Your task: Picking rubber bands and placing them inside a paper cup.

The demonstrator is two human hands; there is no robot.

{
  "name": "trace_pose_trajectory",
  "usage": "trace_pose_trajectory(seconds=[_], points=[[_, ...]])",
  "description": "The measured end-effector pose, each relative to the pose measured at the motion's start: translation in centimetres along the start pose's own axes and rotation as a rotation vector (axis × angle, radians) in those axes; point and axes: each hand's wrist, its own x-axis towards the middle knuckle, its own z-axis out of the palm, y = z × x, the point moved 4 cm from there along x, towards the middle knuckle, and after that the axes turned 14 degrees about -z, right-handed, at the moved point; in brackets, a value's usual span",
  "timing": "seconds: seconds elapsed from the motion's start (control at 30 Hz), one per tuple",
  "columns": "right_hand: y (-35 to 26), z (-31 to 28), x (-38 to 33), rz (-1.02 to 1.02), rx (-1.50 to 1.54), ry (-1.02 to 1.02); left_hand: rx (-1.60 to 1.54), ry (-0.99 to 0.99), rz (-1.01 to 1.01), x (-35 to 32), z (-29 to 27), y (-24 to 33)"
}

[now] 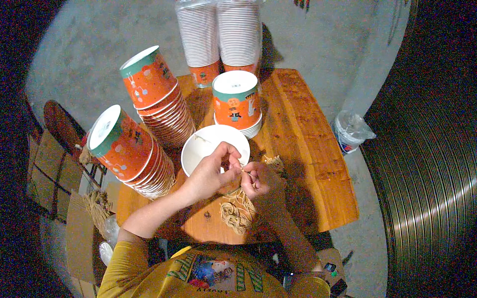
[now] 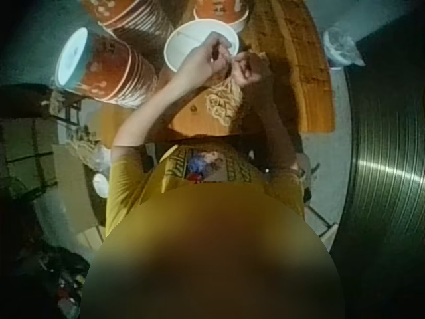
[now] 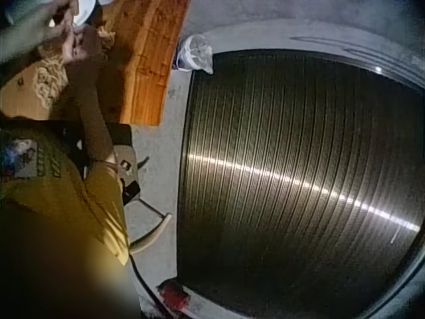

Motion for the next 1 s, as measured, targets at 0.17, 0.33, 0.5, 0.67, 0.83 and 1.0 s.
trace_pose_trajectory(seconds=[0.17, 0.33, 0.5, 0.67, 0.83, 1.0], points=[[0.3, -0.1, 0.0, -0.076, -0.043, 0.008, 0.085, -0.002, 0.036, -0.1, 0.0, 0.2], [0.2, -0.2, 0.4, -0.043, -0.004, -0.015, 0.215, 0.005, 0.166, -0.1, 0.3, 0.2], [1.3, -0.4, 0.2, 0.039, 0.03, -0.007, 0.231, 0.009, 0.128, 0.0, 0.4, -0.1], [1.1, -0.7, 0.5, 0.033, 0.033, -0.019, 0.293, 0.096, 0.137, 0.2, -0.1, -0.2], [1.4, -0.5, 0.5, 0.059, 0.055, -0.051, 0.342, 0.144, 0.185, 0.1, -0.2, -0.2], [1.4, -0.6, 0.3, 0.023, 0.056, -0.023, 0.313, 0.147, 0.155, 0.0, -0.3, -0.4]])
